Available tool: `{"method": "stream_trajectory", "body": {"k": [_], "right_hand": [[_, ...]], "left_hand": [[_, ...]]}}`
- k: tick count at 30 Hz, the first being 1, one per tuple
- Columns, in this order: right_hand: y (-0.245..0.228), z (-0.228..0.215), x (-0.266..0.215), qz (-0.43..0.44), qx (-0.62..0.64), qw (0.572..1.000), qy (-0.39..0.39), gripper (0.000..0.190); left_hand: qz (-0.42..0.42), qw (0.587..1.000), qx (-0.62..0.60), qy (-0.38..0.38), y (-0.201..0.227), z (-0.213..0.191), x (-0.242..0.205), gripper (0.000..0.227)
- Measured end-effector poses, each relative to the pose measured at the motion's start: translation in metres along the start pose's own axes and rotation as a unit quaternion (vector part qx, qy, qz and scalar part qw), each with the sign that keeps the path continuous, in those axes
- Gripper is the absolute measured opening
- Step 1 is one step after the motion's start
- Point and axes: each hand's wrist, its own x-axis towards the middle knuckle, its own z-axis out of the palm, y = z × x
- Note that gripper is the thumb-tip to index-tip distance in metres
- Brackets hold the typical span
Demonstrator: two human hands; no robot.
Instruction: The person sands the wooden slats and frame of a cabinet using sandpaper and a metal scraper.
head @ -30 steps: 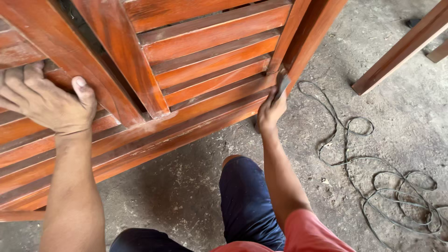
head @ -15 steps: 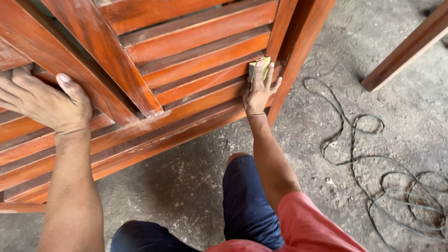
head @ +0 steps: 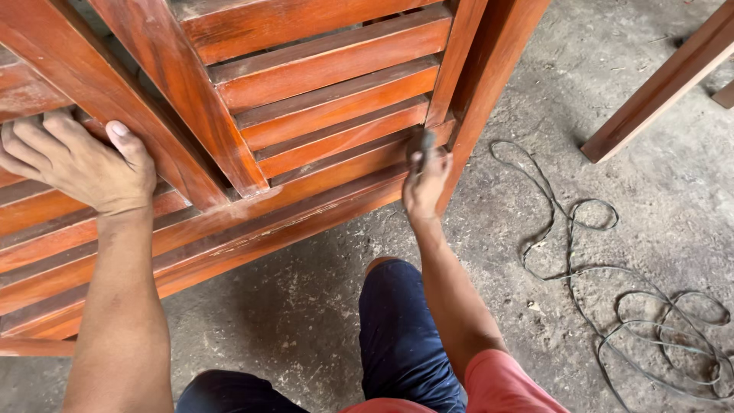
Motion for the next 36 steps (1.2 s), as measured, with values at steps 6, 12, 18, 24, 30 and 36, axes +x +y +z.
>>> {"method": "stream_trajectory", "body": {"k": [6, 12, 18, 24, 30, 36], "right_hand": [[-0.019, 0.029, 0.061, 0.026, -0.094, 0.994, 0.055, 0.052], [-0.013, -0.015, 0.038, -0.218, -0.226, 0.949, -0.004, 0.061], [-0.013, -0.043, 0.08, -0.091, -0.118, 0.966, -0.213, 0.055], [-0.097, -0.026, 0.049, -0.366, 0.273, 0.875, -0.16, 0.025], [-0.005, -0.045, 0.109, -0.442, -0.222, 0.849, -0.185, 0.043], [0.018, -0.017, 0.103, -0.213, -0.242, 0.89, -0.323, 0.046]], "left_hand": [[0.012, 0.999, 0.035, 0.014, -0.003, 0.005, 0.0, 0.052], [-0.009, 1.0, 0.0, 0.017, -0.003, 0.008, -0.002, 0.052], [0.002, 1.0, 0.003, 0.023, -0.002, 0.01, -0.002, 0.052], [0.0, 1.0, -0.002, 0.028, -0.001, 0.007, 0.001, 0.051], [0.019, 0.999, -0.024, 0.024, -0.011, 0.005, 0.002, 0.055], [0.01, 0.999, -0.041, 0.024, -0.007, -0.005, 0.005, 0.053]]}}
